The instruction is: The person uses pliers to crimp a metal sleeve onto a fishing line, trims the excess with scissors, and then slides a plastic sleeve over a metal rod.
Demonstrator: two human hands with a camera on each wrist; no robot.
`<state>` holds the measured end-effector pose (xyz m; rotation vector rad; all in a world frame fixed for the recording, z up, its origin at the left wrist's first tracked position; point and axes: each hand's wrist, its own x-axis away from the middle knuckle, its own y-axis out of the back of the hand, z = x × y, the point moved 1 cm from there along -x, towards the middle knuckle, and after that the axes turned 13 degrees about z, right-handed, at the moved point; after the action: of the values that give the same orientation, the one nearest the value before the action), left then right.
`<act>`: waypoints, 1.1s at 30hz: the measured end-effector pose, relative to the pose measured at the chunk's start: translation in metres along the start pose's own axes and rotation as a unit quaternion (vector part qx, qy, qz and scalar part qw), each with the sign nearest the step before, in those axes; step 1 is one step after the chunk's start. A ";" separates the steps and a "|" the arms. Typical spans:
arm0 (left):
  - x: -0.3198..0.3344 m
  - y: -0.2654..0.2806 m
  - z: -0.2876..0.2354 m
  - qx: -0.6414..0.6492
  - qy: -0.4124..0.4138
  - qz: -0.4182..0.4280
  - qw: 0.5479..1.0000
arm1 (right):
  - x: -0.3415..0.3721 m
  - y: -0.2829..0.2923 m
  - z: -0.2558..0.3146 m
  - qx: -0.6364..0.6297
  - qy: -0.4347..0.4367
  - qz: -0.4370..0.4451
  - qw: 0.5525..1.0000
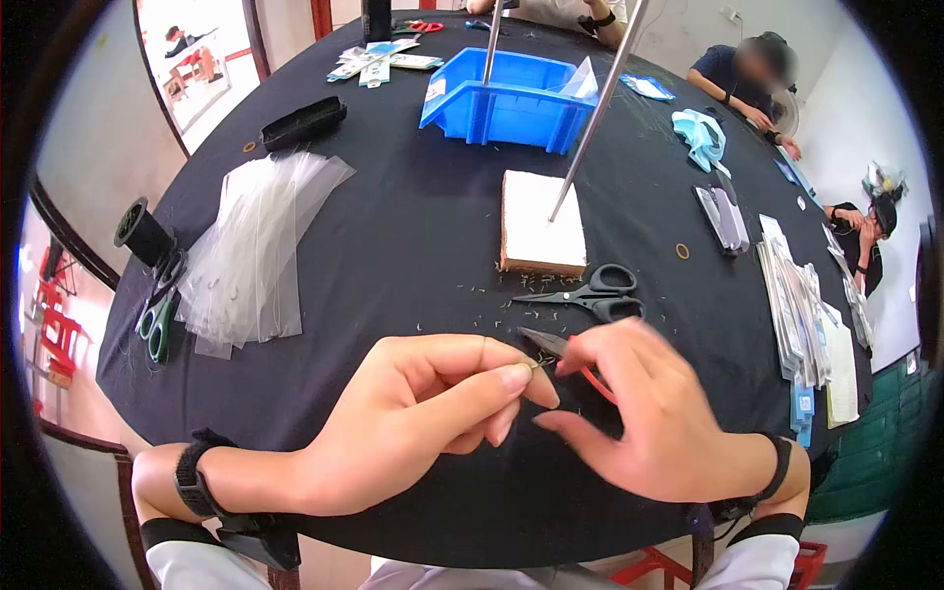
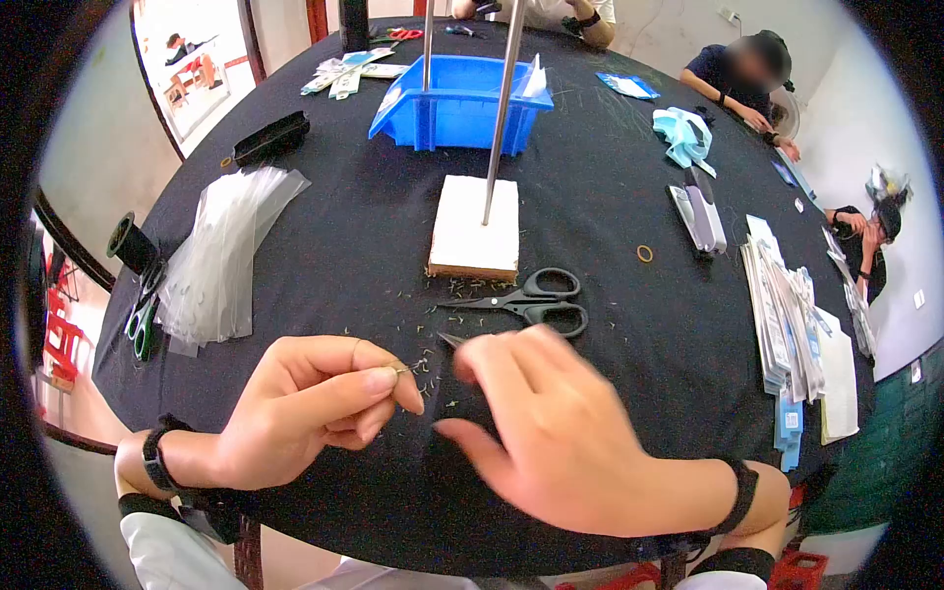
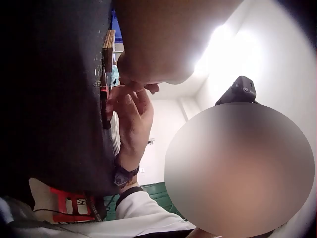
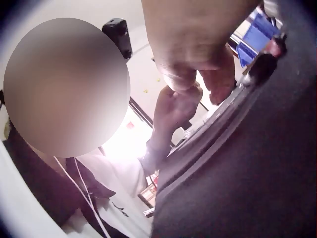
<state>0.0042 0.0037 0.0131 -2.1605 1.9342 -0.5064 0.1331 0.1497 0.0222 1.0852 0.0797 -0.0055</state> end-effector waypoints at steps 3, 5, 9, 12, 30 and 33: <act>0.000 -0.001 0.000 -0.036 0.004 -0.018 0.999 | 0.011 0.008 -0.006 0.153 -0.050 0.036 0.986; 0.000 -0.001 -0.001 -0.046 0.004 -0.020 0.999 | 0.017 0.005 -0.011 0.173 -0.089 0.069 0.978; -0.001 -0.002 -0.003 -0.071 0.003 -0.030 0.997 | 0.017 -0.001 -0.023 0.249 -0.026 0.085 0.965; -0.001 -0.001 -0.002 -0.072 -0.001 -0.041 0.997 | 0.013 -0.003 -0.037 0.143 -0.004 0.015 0.990; -0.005 0.002 0.005 -0.110 -0.020 -0.084 0.990 | 0.017 0.002 -0.017 -0.056 0.004 -0.055 0.997; -0.005 0.004 0.009 -0.117 0.013 -0.008 0.993 | 0.016 0.001 -0.021 -0.125 0.016 -0.060 0.990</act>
<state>0.0039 0.0077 0.0030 -2.3210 2.0836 -0.3249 0.1475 0.1691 0.0121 0.8279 0.1703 -0.0833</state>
